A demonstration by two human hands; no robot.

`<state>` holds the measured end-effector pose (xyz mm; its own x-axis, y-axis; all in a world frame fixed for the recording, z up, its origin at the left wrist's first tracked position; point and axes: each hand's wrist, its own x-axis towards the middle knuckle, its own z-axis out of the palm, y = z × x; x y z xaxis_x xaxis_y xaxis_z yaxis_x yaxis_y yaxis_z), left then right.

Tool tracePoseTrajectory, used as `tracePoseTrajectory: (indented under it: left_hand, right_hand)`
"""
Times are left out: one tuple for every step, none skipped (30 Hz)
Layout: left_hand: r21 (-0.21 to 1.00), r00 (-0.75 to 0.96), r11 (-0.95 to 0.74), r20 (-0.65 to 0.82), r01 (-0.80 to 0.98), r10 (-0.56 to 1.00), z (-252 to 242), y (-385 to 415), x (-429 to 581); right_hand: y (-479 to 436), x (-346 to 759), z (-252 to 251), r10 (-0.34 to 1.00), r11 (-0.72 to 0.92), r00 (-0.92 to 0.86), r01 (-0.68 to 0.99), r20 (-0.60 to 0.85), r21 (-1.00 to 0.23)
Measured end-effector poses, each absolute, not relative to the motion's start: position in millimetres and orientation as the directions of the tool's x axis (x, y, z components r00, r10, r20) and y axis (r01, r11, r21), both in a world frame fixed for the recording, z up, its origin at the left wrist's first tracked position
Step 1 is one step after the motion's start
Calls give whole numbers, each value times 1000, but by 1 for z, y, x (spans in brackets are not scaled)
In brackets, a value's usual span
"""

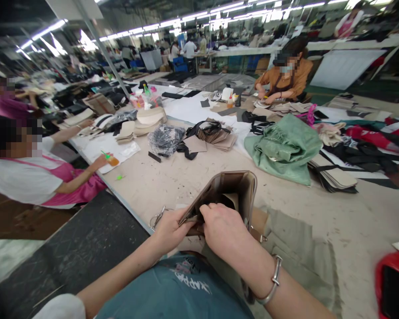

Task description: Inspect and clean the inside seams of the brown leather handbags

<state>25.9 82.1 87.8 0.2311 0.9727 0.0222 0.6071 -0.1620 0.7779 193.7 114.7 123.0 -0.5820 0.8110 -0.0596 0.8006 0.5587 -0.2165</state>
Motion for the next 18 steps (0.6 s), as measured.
tracePoseTrajectory:
  left_hand:
    - [775, 227, -155, 15, 612, 974, 89, 83, 26]
    - [773, 224, -148, 8, 617, 975, 89, 83, 26]
    - [770, 224, -142, 0, 622, 975, 90, 84, 27]
    - [767, 225, -138, -9, 626, 974, 91, 85, 27]
    - [763, 226, -135, -15, 632, 974, 91, 85, 27]
    - [757, 226, -134, -19, 640, 974, 91, 86, 27]
    - [748, 228, -133, -24, 650, 973, 91, 86, 26]
    - [739, 229, -133, -30, 660, 973, 91, 86, 26]
    - [729, 230, -132, -36, 672, 972, 91, 87, 25]
    - [720, 231, -132, -41, 682, 972, 91, 87, 24]
    - [712, 234, -132, -47, 690, 971, 91, 87, 24]
    - [706, 235, -130, -53, 696, 971, 91, 87, 23]
    - [701, 236, -129, -57, 701, 970, 90, 87, 23]
    - [697, 233, -126, -61, 706, 970, 90, 88, 22]
    - [692, 228, -118, -68, 712, 971, 90, 88, 22]
    - [689, 220, -108, -76, 717, 973, 90, 89, 22]
    - [688, 210, -96, -83, 719, 974, 90, 89, 21]
    - [690, 201, -85, -88, 718, 976, 90, 90, 21]
  right_hand:
    - [115, 192, 123, 824, 543, -563, 817, -61, -194]
    - [114, 190, 124, 841, 520, -537, 836, -62, -173]
    - [113, 187, 125, 859, 496, -509, 855, -63, -152]
    - [113, 184, 126, 872, 474, -485, 870, -65, -134]
    - [113, 181, 128, 880, 460, -469, 880, -68, -122]
    - [113, 179, 129, 886, 450, -459, 885, -67, -117]
    - [115, 178, 130, 891, 441, -450, 890, -61, -118]
    - [117, 179, 131, 896, 432, -441, 893, -49, -125]
    - [120, 180, 132, 903, 421, -428, 897, -34, -136]
    - [124, 182, 133, 910, 407, -414, 901, -20, -149]
    - [128, 184, 133, 915, 397, -404, 903, -8, -163]
    - [132, 186, 133, 916, 395, -401, 901, 1, -177]
    - [137, 188, 133, 913, 401, -407, 896, 8, -191]
    - [140, 190, 132, 909, 411, -417, 888, 14, -206]
    - [144, 191, 130, 904, 422, -427, 880, 23, -218]
    - [147, 192, 129, 898, 434, -439, 872, 31, -226]
    - [149, 193, 128, 892, 448, -451, 865, 39, -228]
    - [152, 194, 127, 884, 463, -466, 857, 45, -226]
